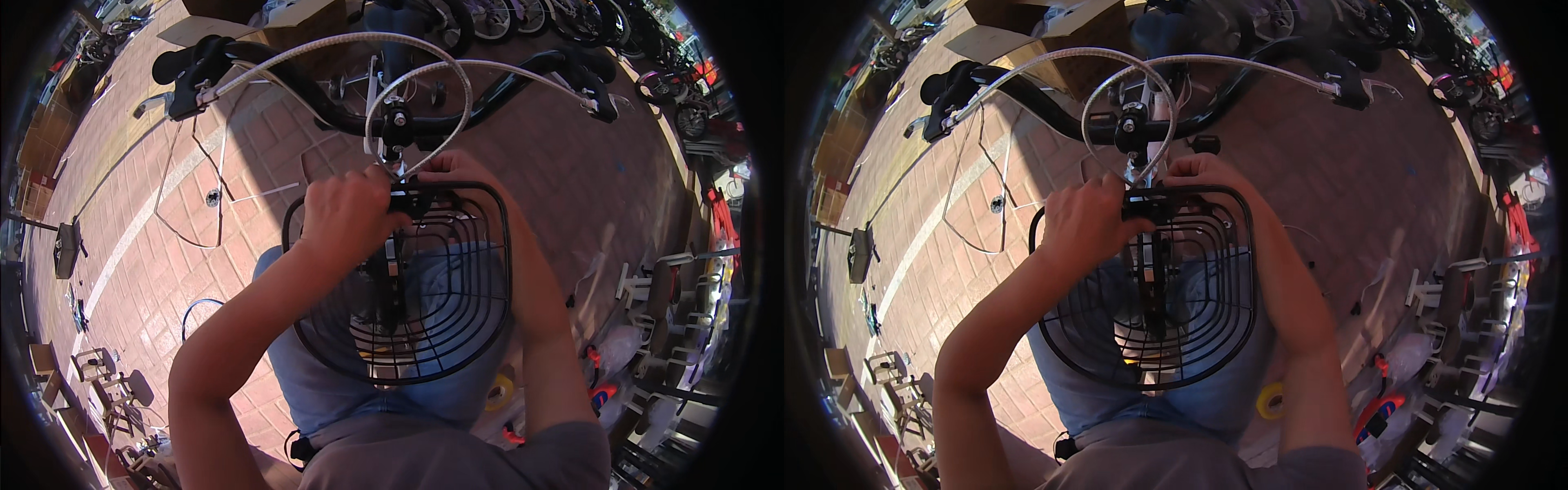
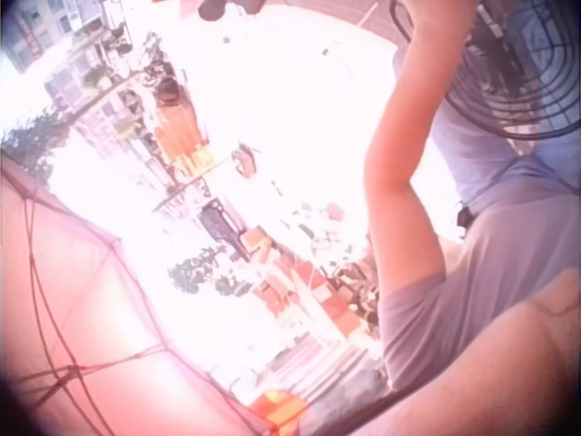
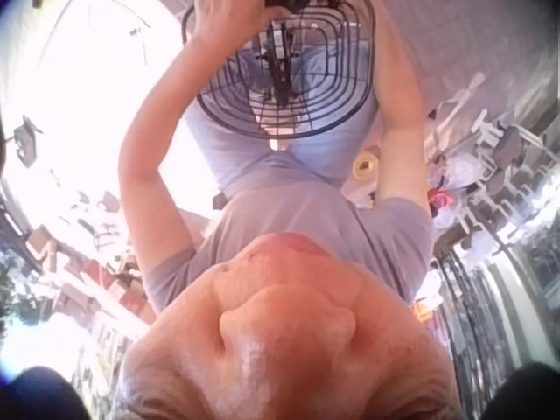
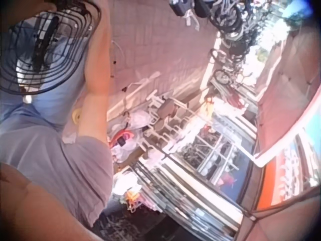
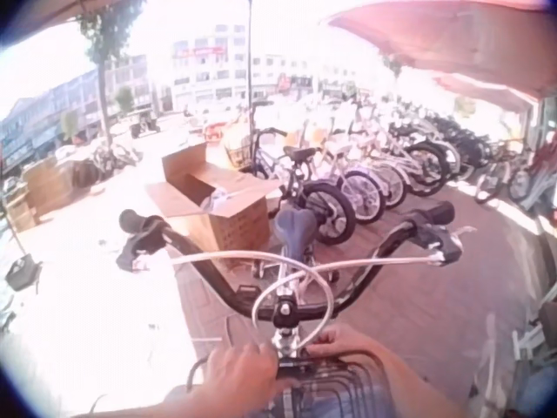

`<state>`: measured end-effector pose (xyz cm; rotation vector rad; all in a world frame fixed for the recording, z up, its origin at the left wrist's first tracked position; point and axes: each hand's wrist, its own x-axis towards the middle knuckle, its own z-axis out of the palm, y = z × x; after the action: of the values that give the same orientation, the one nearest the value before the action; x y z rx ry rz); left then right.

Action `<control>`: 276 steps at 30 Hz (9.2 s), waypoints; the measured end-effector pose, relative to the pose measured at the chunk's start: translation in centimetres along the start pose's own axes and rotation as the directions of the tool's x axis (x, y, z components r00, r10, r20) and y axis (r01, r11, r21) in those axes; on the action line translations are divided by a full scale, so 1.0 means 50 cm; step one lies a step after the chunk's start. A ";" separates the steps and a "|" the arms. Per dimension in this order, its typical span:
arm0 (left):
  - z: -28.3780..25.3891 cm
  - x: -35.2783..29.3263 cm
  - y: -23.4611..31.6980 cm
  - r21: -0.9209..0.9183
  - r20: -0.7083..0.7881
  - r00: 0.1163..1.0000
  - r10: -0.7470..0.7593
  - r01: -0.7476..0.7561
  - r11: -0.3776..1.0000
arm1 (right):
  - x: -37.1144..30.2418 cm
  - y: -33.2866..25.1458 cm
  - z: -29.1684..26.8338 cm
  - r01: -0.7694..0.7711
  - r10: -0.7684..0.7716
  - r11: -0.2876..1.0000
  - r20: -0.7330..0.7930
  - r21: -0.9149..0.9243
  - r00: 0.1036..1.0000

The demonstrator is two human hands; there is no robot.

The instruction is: The person assembles a bicycle by routing brake cables through the handlebars and attaching a front basket. They use a wrench to tighten bolts and secure the basket to the handlebar stem.

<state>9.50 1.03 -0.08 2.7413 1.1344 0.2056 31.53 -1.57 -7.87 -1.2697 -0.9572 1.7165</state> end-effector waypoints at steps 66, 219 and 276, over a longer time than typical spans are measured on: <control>-0.027 0.042 0.013 0.003 0.244 0.967 0.068 -0.071 0.997 | 0.026 -0.047 0.012 0.193 -0.157 0.851 0.114 -0.489 0.981; -0.007 0.040 -0.002 -0.140 0.159 0.982 0.099 -0.077 0.987 | 0.025 -0.075 0.009 -0.139 0.205 0.926 0.156 -0.352 0.966; -0.008 0.030 -0.004 -0.122 0.105 0.979 0.177 -0.164 0.979 | 0.014 -0.066 0.012 -0.083 0.139 0.963 0.210 -0.255 0.968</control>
<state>10.32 2.28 0.37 2.7102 0.8326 0.1265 31.33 0.35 -5.02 -1.3233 -1.2853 1.9067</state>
